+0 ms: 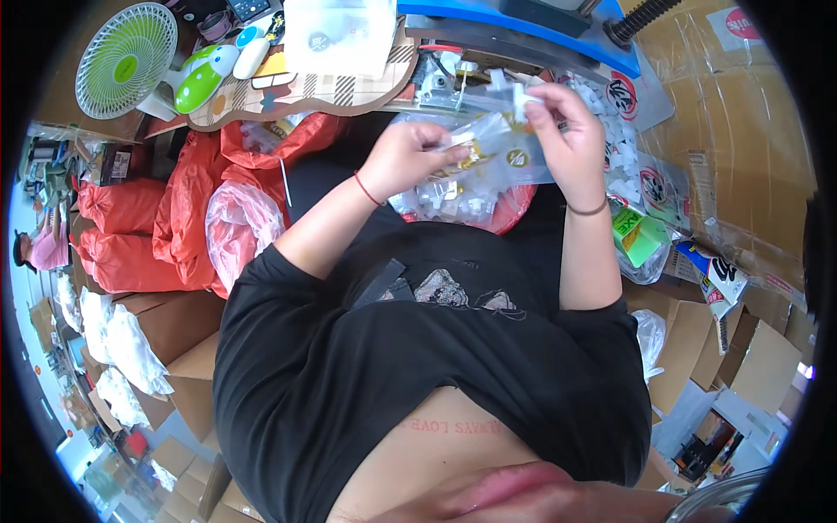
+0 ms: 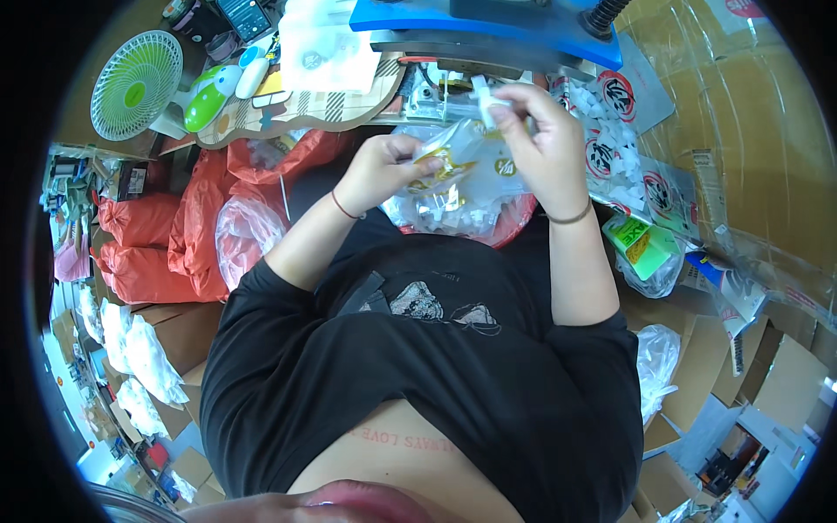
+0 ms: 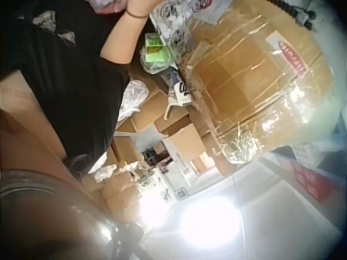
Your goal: The person packages small items by hand, placing them into a plastic pouch, inserting a white nozzle, and then positioning the pouch under a heat-sealing machine. They repeat this process, handling the pouches and nozzles one at a time while working at a desk surrounded by boxes.
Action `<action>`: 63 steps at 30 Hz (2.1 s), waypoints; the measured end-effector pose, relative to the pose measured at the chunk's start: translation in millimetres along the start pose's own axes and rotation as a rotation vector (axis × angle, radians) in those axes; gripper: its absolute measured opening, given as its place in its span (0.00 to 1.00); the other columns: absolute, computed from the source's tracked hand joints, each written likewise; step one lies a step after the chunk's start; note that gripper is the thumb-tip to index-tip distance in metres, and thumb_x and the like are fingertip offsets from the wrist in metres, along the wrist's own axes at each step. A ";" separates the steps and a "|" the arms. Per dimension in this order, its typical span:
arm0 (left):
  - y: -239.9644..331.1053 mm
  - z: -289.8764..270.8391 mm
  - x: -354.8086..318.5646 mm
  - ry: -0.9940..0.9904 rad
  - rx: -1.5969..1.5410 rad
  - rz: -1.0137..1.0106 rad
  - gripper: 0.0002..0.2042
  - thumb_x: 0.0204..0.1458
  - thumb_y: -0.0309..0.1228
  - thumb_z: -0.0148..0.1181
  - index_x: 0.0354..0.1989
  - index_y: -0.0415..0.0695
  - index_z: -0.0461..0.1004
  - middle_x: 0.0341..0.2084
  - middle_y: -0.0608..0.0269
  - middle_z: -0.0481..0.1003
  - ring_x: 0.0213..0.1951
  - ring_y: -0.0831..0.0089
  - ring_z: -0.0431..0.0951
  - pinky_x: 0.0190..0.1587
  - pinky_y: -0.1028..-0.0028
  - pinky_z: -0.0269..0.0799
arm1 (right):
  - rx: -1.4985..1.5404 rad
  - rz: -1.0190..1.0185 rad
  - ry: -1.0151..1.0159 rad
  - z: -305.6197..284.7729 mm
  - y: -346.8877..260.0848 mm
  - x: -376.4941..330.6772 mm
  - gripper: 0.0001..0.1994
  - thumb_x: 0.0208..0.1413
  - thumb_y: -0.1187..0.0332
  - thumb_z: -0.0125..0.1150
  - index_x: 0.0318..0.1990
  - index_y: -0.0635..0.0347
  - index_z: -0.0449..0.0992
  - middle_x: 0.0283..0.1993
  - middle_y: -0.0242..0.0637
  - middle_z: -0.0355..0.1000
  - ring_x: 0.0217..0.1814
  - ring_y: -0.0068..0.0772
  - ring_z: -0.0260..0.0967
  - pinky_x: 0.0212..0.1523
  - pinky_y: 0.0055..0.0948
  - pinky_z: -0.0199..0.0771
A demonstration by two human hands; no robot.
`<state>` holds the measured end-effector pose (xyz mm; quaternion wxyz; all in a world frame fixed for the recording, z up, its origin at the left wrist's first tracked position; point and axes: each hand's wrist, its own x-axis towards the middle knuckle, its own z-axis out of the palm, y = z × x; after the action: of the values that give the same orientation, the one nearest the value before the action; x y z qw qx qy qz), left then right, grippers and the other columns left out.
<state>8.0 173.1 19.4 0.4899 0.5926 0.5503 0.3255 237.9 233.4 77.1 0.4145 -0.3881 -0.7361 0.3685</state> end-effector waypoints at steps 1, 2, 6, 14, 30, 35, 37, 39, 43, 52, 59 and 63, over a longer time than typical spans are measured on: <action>-1.8 7.4 1.5 -0.064 -0.136 -0.027 0.11 0.59 0.33 0.62 0.38 0.36 0.80 0.29 0.67 0.80 0.31 0.83 0.77 0.36 0.81 0.72 | -0.048 -0.054 -0.067 0.9 1.6 3.0 0.09 0.65 0.67 0.53 0.43 0.65 0.74 0.36 0.32 0.72 0.39 0.21 0.68 0.44 0.23 0.68; -3.3 14.1 2.7 -0.129 -0.272 -0.055 0.11 0.60 0.33 0.60 0.40 0.35 0.79 0.31 0.67 0.80 0.33 0.83 0.77 0.37 0.81 0.73 | -0.096 -0.108 -0.134 1.4 2.9 5.4 0.10 0.66 0.66 0.52 0.43 0.65 0.74 0.36 0.32 0.72 0.39 0.21 0.68 0.44 0.22 0.67; -7.3 39.0 -3.6 -0.352 -0.638 -0.116 0.12 0.59 0.32 0.62 0.45 0.38 0.78 0.34 0.65 0.80 0.36 0.81 0.78 0.39 0.80 0.74 | -0.163 -0.054 -0.355 -19.8 6.1 -3.4 0.12 0.67 0.65 0.50 0.46 0.65 0.74 0.39 0.36 0.73 0.43 0.25 0.70 0.46 0.24 0.68; -10.4 39.2 12.9 -0.322 -0.775 -0.144 0.13 0.54 0.29 0.65 0.47 0.38 0.77 0.39 0.61 0.80 0.41 0.76 0.80 0.47 0.75 0.75 | -1.110 -0.093 0.031 -70.4 64.6 -16.5 0.15 0.63 0.70 0.51 0.55 0.62 0.72 0.56 0.49 0.68 0.54 0.54 0.67 0.57 0.44 0.67; -59.3 -95.5 66.6 0.999 0.866 0.501 0.33 0.49 0.46 0.68 0.60 0.42 0.64 0.51 0.48 0.72 0.50 0.58 0.75 0.53 0.59 0.70 | -0.868 -0.073 -0.115 -93.4 115.6 -11.7 0.17 0.52 0.77 0.58 0.51 0.60 0.72 0.52 0.49 0.68 0.55 0.55 0.66 0.55 0.41 0.68; -73.3 -91.4 21.4 0.434 1.230 0.465 0.25 0.54 0.42 0.61 0.60 0.49 0.67 0.57 0.50 0.68 0.56 0.55 0.70 0.59 0.56 0.63 | -0.900 -0.145 0.146 -80.3 90.8 -21.8 0.13 0.53 0.76 0.56 0.47 0.60 0.74 0.49 0.49 0.69 0.54 0.56 0.66 0.53 0.41 0.69; -59.7 -79.7 14.9 0.229 1.221 0.394 0.20 0.57 0.39 0.57 0.58 0.50 0.70 0.57 0.51 0.69 0.57 0.56 0.70 0.60 0.57 0.62 | -0.925 0.014 0.006 -91.5 103.4 -21.3 0.13 0.54 0.76 0.55 0.48 0.59 0.74 0.49 0.49 0.70 0.53 0.55 0.67 0.52 0.41 0.69; -58.6 -82.5 14.3 0.250 1.209 0.410 0.18 0.59 0.37 0.56 0.57 0.49 0.71 0.54 0.53 0.71 0.55 0.58 0.72 0.58 0.59 0.64 | -0.943 0.108 -0.055 -95.9 110.4 -17.8 0.13 0.55 0.75 0.55 0.48 0.58 0.74 0.48 0.49 0.70 0.53 0.55 0.67 0.52 0.41 0.69; -68.1 -68.4 19.4 0.329 0.629 0.328 0.14 0.61 0.34 0.55 0.53 0.47 0.74 0.45 0.58 0.76 0.46 0.69 0.76 0.49 0.67 0.70 | -0.990 0.117 -0.032 -84.0 109.1 -12.0 0.12 0.56 0.74 0.53 0.48 0.57 0.74 0.47 0.49 0.71 0.50 0.54 0.68 0.49 0.42 0.71; -26.8 1.2 6.3 0.000 -0.060 0.131 0.09 0.55 0.32 0.67 0.30 0.39 0.81 0.23 0.72 0.75 0.27 0.85 0.70 0.32 0.81 0.67 | -0.745 -0.133 0.260 -86.5 91.8 -24.7 0.10 0.60 0.70 0.56 0.47 0.60 0.75 0.42 0.43 0.74 0.41 0.42 0.72 0.46 0.33 0.72; -9.9 41.5 13.3 -0.223 -0.225 0.074 0.09 0.55 0.34 0.66 0.34 0.39 0.81 0.24 0.73 0.75 0.28 0.87 0.69 0.33 0.82 0.67 | -0.046 -0.035 -0.049 -54.6 32.5 -27.7 0.10 0.62 0.70 0.58 0.48 0.62 0.76 0.41 0.32 0.75 0.43 0.22 0.70 0.45 0.23 0.69; -17.2 62.6 9.9 -0.305 -0.485 -0.008 0.12 0.56 0.37 0.65 0.39 0.40 0.81 0.27 0.73 0.77 0.29 0.87 0.71 0.33 0.82 0.68 | -0.034 -0.058 -0.313 -58.7 23.6 -20.4 0.11 0.61 0.71 0.59 0.50 0.64 0.76 0.42 0.30 0.75 0.44 0.19 0.69 0.45 0.21 0.68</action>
<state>61.9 167.3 -17.5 0.6960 0.4980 0.3785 0.3527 304.0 238.6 72.6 0.2985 -0.3115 -0.8087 0.3998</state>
